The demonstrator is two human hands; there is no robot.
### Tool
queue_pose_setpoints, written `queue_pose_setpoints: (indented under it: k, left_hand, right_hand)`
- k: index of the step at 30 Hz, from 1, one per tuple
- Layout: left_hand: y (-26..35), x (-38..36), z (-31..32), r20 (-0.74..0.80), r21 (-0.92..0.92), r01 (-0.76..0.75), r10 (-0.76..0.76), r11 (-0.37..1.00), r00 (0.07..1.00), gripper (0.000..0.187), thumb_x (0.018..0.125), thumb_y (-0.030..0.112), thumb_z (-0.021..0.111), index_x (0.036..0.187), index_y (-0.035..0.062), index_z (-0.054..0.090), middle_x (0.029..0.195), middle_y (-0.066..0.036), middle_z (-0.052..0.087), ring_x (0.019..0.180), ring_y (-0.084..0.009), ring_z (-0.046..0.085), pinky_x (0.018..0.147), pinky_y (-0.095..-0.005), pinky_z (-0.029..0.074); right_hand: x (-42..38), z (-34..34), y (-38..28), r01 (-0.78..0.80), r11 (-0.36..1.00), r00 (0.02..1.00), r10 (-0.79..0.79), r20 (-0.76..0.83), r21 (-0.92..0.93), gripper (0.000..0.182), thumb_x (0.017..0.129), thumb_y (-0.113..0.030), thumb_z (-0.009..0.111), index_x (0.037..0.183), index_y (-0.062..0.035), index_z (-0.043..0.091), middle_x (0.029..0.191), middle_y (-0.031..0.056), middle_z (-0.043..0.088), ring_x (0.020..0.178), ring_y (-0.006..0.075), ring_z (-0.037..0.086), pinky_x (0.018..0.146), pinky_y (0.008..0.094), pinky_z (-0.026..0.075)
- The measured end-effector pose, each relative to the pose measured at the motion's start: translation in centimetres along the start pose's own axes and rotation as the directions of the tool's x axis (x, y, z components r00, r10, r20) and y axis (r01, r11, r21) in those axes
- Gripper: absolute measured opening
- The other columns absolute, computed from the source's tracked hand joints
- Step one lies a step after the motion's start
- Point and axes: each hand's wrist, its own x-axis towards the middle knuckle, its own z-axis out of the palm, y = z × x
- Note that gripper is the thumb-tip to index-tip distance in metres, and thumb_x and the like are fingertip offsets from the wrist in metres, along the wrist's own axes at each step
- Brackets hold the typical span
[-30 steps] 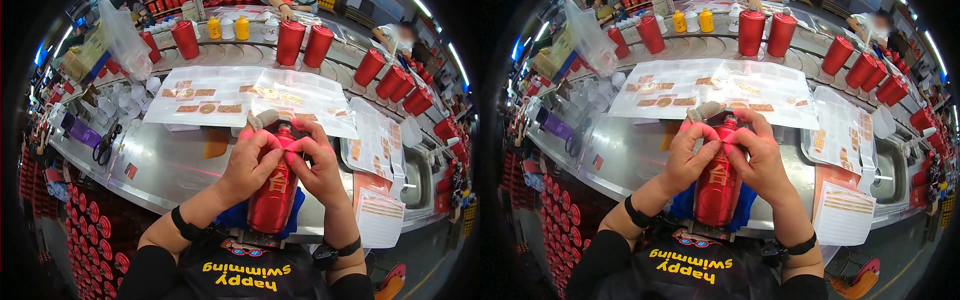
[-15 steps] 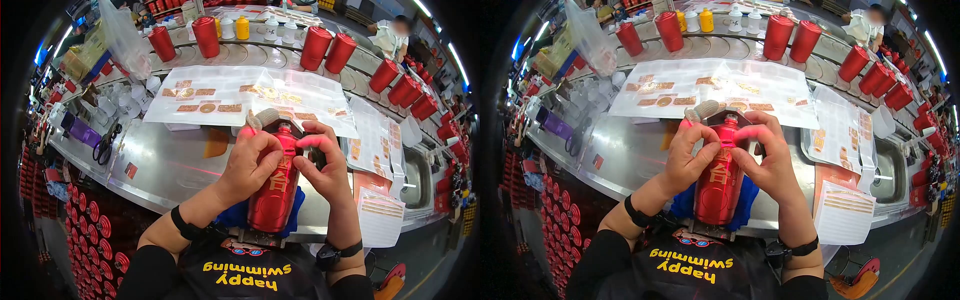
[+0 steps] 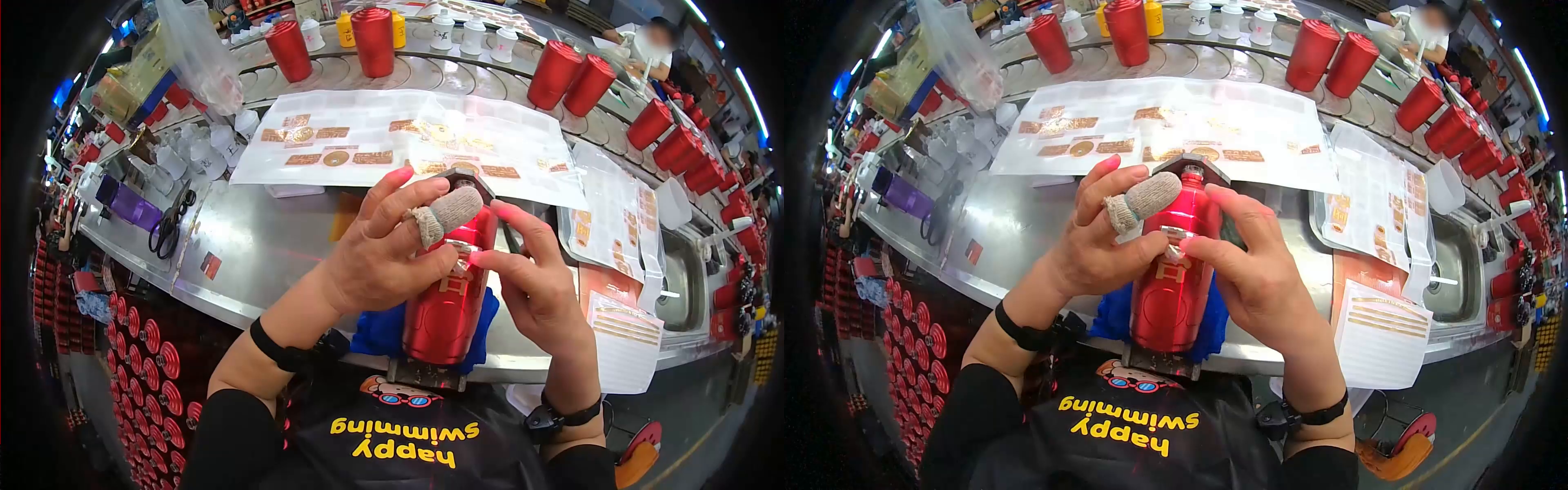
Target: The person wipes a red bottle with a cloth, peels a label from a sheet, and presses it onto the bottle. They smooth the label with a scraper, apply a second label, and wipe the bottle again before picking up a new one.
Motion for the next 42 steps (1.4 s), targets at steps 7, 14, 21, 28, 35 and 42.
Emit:
queue_pose_setpoints:
  k: [7, 14, 21, 28, 35, 42]
  left_hand:
    - [-0.2, 0.2, -0.6, 0.051, -0.017, -0.032, 0.033, 0.999, 0.998, 0.011, 0.077, 0.017, 0.069, 0.087, 0.0173, 0.063, 0.126, -0.004, 0.063, 0.132, -0.0287, 0.048, 0.115, -0.0515, 0.033]
    - [-0.4, 0.2, -0.5, 0.032, -0.036, -0.064, 0.065, 0.997, 0.997, 0.011, 0.078, 0.015, 0.069, 0.086, 0.0165, 0.061, 0.126, -0.004, 0.063, 0.13, -0.0289, 0.049, 0.115, -0.0515, 0.033]
    - [-0.3, 0.4, -0.5, 0.028, -0.04, -0.059, 0.06, 0.997, 0.998, 0.012, 0.078, 0.015, 0.07, 0.085, 0.0161, 0.06, 0.124, -0.003, 0.063, 0.13, -0.0282, 0.05, 0.116, -0.0514, 0.033]
    - [-0.3, 0.4, -0.7, 0.045, -0.042, -0.07, 0.072, 0.997, 0.996, 0.01, 0.078, 0.017, 0.069, 0.083, 0.0163, 0.059, 0.122, -0.003, 0.064, 0.131, -0.0278, 0.049, 0.116, -0.0516, 0.033]
    - [-0.3, 0.4, -0.6, 0.037, -0.042, -0.076, 0.078, 0.996, 0.996, 0.01, 0.078, 0.017, 0.068, 0.082, 0.0161, 0.06, 0.123, -0.003, 0.063, 0.131, -0.0277, 0.049, 0.116, -0.0515, 0.032]
    - [-0.3, 0.3, -0.6, 0.05, -0.045, -0.043, 0.045, 0.998, 0.998, 0.011, 0.076, 0.014, 0.07, 0.084, 0.0142, 0.062, 0.127, -0.006, 0.062, 0.129, -0.0294, 0.049, 0.112, -0.0509, 0.036]
  right_hand:
    - [-0.2, 0.5, 0.4, 0.001, 1.0, 1.0, 0.0, 0.024, -0.015, 0.041, 0.067, 0.013, 0.064, 0.103, -0.0067, 0.066, 0.136, 0.0205, 0.048, 0.122, 0.0408, 0.049, 0.099, 0.0461, 0.044]
    - [0.5, 0.9, -0.4, 0.043, 0.998, 0.999, -0.043, -0.004, -0.043, 0.033, 0.069, 0.012, 0.066, 0.096, -0.0063, 0.065, 0.137, 0.0197, 0.047, 0.121, 0.0402, 0.049, 0.099, 0.046, 0.043]
    - [0.3, 0.8, -0.1, -0.003, 0.999, 1.0, 0.002, 0.016, 0.032, 0.03, 0.07, 0.011, 0.067, 0.094, -0.0066, 0.065, 0.137, 0.0196, 0.046, 0.123, 0.0402, 0.047, 0.1, 0.0464, 0.042]
    - [0.5, 1.0, -0.3, -0.013, 1.0, 0.999, 0.012, 0.038, 0.017, 0.03, 0.071, 0.011, 0.066, 0.094, -0.0075, 0.065, 0.138, 0.0195, 0.045, 0.124, 0.0401, 0.046, 0.102, 0.0461, 0.041]
    - [0.4, 1.3, 0.1, -0.038, 0.998, 0.999, 0.038, 0.0, 0.045, 0.03, 0.07, 0.011, 0.066, 0.092, -0.0087, 0.065, 0.138, 0.0192, 0.045, 0.124, 0.0398, 0.046, 0.102, 0.0461, 0.041]
    - [-0.2, 0.1, 0.4, -0.048, 0.998, 0.998, 0.047, 0.044, 0.029, 0.033, 0.071, 0.009, 0.069, 0.098, -0.0094, 0.067, 0.138, 0.0196, 0.044, 0.127, 0.039, 0.045, 0.104, 0.0457, 0.039]
